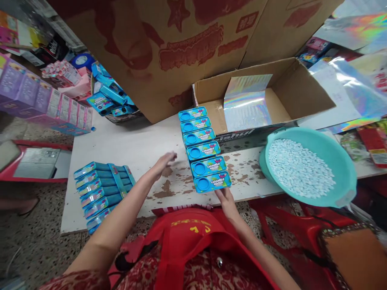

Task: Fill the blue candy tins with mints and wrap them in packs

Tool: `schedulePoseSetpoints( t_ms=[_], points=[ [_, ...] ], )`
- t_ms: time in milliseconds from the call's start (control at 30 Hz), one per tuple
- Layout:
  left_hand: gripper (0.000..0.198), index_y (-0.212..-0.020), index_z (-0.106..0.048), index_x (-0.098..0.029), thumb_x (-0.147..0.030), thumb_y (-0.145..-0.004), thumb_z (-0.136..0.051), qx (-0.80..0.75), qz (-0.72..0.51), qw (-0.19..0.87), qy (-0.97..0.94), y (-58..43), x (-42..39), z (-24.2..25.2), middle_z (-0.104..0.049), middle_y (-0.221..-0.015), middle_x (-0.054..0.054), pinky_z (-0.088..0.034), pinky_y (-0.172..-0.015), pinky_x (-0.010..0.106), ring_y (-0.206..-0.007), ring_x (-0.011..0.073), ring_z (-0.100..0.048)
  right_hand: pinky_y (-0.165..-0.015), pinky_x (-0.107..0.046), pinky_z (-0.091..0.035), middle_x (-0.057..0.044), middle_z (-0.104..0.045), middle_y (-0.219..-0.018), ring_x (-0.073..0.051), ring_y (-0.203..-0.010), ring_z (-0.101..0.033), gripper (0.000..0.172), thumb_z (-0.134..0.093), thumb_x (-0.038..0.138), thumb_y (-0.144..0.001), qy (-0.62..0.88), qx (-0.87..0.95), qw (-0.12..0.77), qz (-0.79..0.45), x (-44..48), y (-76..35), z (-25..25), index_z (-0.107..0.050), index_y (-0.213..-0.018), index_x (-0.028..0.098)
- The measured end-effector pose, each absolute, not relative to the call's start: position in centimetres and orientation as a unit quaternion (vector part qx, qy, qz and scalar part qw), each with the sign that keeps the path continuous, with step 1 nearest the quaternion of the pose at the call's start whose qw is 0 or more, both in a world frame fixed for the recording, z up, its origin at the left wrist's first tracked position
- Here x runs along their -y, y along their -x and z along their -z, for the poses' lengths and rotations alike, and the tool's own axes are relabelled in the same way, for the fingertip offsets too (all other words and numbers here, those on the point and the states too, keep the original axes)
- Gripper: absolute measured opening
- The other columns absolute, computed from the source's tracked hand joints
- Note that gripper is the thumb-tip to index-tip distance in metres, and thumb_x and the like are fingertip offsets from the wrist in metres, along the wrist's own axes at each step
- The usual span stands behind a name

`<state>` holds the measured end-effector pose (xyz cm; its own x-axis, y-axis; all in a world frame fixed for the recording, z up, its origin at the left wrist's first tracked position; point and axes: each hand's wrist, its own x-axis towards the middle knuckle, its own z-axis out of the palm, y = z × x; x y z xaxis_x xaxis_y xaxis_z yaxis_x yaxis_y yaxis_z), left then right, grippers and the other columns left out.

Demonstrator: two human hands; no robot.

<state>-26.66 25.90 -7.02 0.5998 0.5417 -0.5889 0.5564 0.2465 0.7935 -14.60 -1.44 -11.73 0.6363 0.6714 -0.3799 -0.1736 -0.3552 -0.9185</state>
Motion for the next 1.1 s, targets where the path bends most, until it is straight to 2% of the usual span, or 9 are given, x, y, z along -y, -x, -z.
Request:
schedulePoseSetpoints(
  t_ms=[67, 133, 200, 300, 500, 633, 767, 900, 1100],
  points=[
    [0.052, -0.105, -0.067, -0.022, -0.059, -0.069, -0.063, -0.351, 0.128, 0.674, -0.638, 31.3, -22.9, 7.0, -0.066, -0.114, 0.010, -0.042, -0.088, 0.036, -0.107, 0.0282, -0.057, -0.092, -0.041, -0.046, -0.009, -0.067, -0.110, -0.026, -0.104, -0.061, 0.049, -0.069, 0.048, -0.069, 0.725, 0.227, 0.484, -0.434, 3.2, 15.2, 11.2, -0.062, -0.110, 0.021],
    [0.036, -0.091, -0.070, -0.023, -0.044, -0.061, -0.074, -0.304, 0.206, 0.629, -0.685, 34.6, -19.9, 7.4, -0.070, -0.095, 0.007, -0.042, -0.079, 0.032, -0.091, 0.0263, -0.061, -0.086, -0.038, -0.047, -0.007, -0.071, -0.096, -0.025, -0.092, -0.064, 0.033, -0.069, 0.043, -0.070, 0.729, 0.285, 0.430, -0.450, 4.3, 16.0, 11.1, -0.068, -0.094, 0.021],
    [0.016, -0.069, -0.067, -0.023, -0.034, -0.060, -0.073, -0.315, 0.218, 0.564, -0.732, 36.1, -17.8, 8.2, -0.066, -0.068, 0.003, -0.040, -0.069, 0.029, -0.071, 0.0228, -0.059, -0.076, -0.035, -0.048, -0.005, -0.070, -0.079, -0.022, -0.077, -0.063, 0.025, -0.060, 0.044, -0.076, 0.735, 0.309, 0.405, -0.447, 4.5, 16.4, 11.5, -0.068, -0.077, 0.021],
    [0.017, -0.054, -0.056, -0.022, -0.032, -0.065, -0.066, -0.350, 0.185, 0.527, -0.752, 36.2, -16.8, 9.6, -0.054, -0.052, 0.001, -0.034, -0.062, 0.028, -0.058, 0.0190, -0.050, -0.066, -0.031, -0.044, -0.004, -0.065, -0.067, -0.019, -0.067, -0.058, 0.032, -0.051, 0.049, -0.079, 0.756, 0.301, 0.402, -0.420, 4.1, 15.6, 12.6, -0.061, -0.066, 0.021],
    [0.022, -0.060, -0.056, -0.019, -0.040, -0.067, -0.060, -0.352, 0.140, 0.570, -0.730, 34.2, -18.0, 11.0, -0.053, -0.057, -0.001, -0.033, -0.060, 0.026, -0.061, 0.0161, -0.048, -0.057, -0.029, -0.035, 0.000, -0.052, -0.055, -0.016, -0.056, -0.046, 0.036, -0.053, 0.056, -0.073, 0.805, 0.278, 0.387, -0.354, 4.6, 11.1, 13.9, -0.051, -0.060, 0.022],
    [0.027, -0.059, -0.053, -0.018, -0.043, -0.067, -0.058, -0.346, 0.120, 0.595, -0.715, 32.1, -16.5, 11.9, -0.049, -0.054, -0.003, -0.032, -0.057, 0.025, -0.057, 0.0135, -0.044, -0.057, -0.029, -0.033, 0.001, -0.048, -0.054, -0.015, -0.055, -0.041, 0.041, -0.054, 0.060, -0.070, 0.833, 0.255, 0.385, -0.305, 5.5, 8.6, 13.8, -0.047, -0.058, 0.022],
    [0.027, -0.062, -0.052, -0.018, -0.043, -0.069, -0.054, -0.370, 0.085, 0.601, -0.703, 30.1, -13.8, 12.8, -0.050, -0.055, -0.003, -0.034, -0.057, 0.024, -0.057, 0.0132, -0.045, -0.059, -0.028, -0.037, 0.000, -0.054, -0.061, -0.016, -0.060, -0.046, 0.043, -0.046, 0.062, -0.076, 0.848, 0.236, 0.398, -0.258, 6.2, 6.6, 13.1, -0.053, -0.067, 0.021],
    [0.024, -0.063, -0.054, -0.017, -0.040, -0.071, -0.055, -0.409, 0.043, 0.599, -0.687, 28.3, -11.0, 13.4, -0.055, -0.058, -0.002, -0.037, -0.058, 0.025, -0.058, 0.0143, -0.050, -0.061, -0.030, -0.040, -0.002, -0.057, -0.062, -0.017, -0.061, -0.049, 0.045, -0.041, 0.062, -0.078, 0.860, 0.239, 0.393, -0.219, 6.8, 4.7, 12.9, -0.054, -0.067, 0.021],
    [0.020, -0.074, -0.062, -0.017, -0.037, -0.074, -0.056, -0.482, -0.013, 0.583, -0.654, 25.0, -7.3, 13.8, -0.061, -0.064, -0.001, -0.044, -0.060, 0.027, -0.063, 0.0167, -0.057, -0.072, -0.038, -0.045, -0.009, -0.062, -0.078, -0.023, -0.074, -0.056, 0.039, -0.040, 0.053, -0.083, 0.868, 0.278, 0.380, -0.158, 7.7, 1.5, 13.5, -0.058, -0.081, 0.018]
  ],
)
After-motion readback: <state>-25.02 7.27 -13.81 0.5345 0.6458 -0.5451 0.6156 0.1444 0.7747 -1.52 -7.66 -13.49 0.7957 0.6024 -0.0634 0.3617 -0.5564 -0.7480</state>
